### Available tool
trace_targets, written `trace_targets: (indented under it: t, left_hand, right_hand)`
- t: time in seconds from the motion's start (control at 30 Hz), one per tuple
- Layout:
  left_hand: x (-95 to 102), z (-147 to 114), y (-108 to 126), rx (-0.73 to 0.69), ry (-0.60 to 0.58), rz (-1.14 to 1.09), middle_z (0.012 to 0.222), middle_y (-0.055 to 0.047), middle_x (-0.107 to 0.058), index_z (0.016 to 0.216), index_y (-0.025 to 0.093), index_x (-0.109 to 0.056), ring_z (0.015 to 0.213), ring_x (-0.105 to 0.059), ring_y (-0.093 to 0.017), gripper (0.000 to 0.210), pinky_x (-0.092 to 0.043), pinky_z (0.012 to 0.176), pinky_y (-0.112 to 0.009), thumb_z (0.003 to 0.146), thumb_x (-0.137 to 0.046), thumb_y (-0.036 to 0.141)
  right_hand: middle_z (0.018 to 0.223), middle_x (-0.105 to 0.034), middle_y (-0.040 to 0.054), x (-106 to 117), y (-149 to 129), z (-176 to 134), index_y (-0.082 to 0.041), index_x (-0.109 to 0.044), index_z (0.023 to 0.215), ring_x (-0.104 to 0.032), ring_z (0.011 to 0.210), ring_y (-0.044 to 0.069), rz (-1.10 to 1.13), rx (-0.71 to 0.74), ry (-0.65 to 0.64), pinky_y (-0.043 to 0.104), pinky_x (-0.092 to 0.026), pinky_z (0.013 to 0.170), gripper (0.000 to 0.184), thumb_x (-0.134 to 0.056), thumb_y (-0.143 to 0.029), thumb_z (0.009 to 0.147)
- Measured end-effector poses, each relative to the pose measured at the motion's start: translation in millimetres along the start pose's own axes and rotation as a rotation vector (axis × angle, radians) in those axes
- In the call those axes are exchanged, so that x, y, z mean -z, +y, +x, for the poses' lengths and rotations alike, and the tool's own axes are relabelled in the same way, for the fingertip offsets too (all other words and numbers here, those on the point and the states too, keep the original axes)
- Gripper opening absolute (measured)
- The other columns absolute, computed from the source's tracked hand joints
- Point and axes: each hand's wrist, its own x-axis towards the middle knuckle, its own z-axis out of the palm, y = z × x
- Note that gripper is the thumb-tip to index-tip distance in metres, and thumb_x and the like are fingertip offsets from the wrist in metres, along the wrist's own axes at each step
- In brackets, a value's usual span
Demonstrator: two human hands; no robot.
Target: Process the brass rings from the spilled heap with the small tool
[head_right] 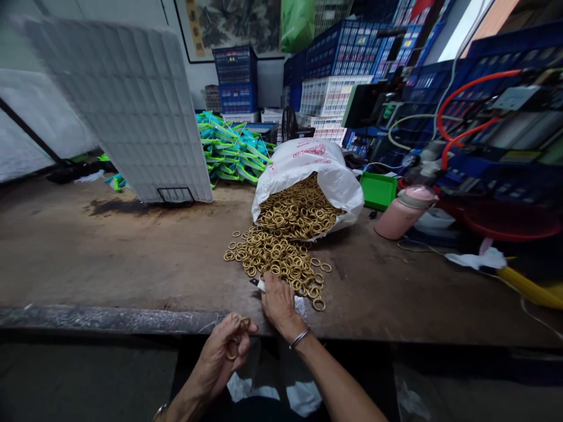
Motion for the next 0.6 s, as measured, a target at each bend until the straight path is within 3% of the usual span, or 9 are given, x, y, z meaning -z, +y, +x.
trace_targets:
  t: [0.17, 0.3, 0.43, 0.6]
  left_hand:
    - [8.3, 5.3, 0.1, 0.082, -0.007, -0.171, 0.065, 0.000, -0.055, 0.086, 0.017, -0.053, 0.043, -0.043, -0.006, 0.020, -0.025, 0.034, -0.016, 0.071, -0.057, 0.029]
    - [14.2, 9.2, 1.0, 0.146, 0.002, -0.287, 0.066, -0.002, -0.054, 0.061, 0.013, -0.051, 0.051, -0.048, -0.007, 0.024, -0.029, 0.038, -0.015, 0.069, -0.059, 0.033]
    - [13.5, 15.4, 2.1, 0.071, 0.070, -0.165, 0.067, -0.002, -0.055, 0.061, 0.013, -0.049, 0.054, -0.051, -0.009, 0.026, -0.032, 0.039, -0.016, 0.067, -0.063, 0.034]
    - [11.0, 25.9, 2.9, -0.073, 0.116, 0.161, 0.061, 0.004, -0.053, 0.095, 0.017, -0.051, 0.041, -0.041, -0.004, 0.038, -0.026, 0.035, -0.014, 0.066, -0.063, 0.039]
  right_hand:
    - [0.095, -0.059, 0.0082, -5.7, -2.4, 2.1, -0.018, -0.049, 0.096, -0.056, 0.074, 0.016, -0.079, -0.012, -0.012, 0.026, -0.027, 0.058, 0.023, -0.036, -0.008, 0.079]
    - [0.087, -0.060, 0.0073, -7.2, 3.5, 1.5, -0.017, -0.050, 0.090, -0.054, 0.069, 0.015, -0.017, 0.000, -0.004, 0.025, -0.027, 0.057, 0.021, -0.035, -0.006, 0.079]
    - [0.071, -0.055, 0.0023, -4.0, 13.5, -2.3, -0.017, -0.048, 0.077, -0.049, 0.064, 0.013, 0.294, 0.050, -0.004, 0.023, -0.029, 0.057, 0.012, -0.037, -0.014, 0.080]
    - [0.062, -0.044, -0.0037, 6.1, 18.4, -15.9, -0.018, -0.044, 0.069, -0.039, 0.057, 0.009, 0.858, 0.115, -0.176, 0.020, -0.033, 0.054, 0.022, -0.040, -0.036, 0.081]
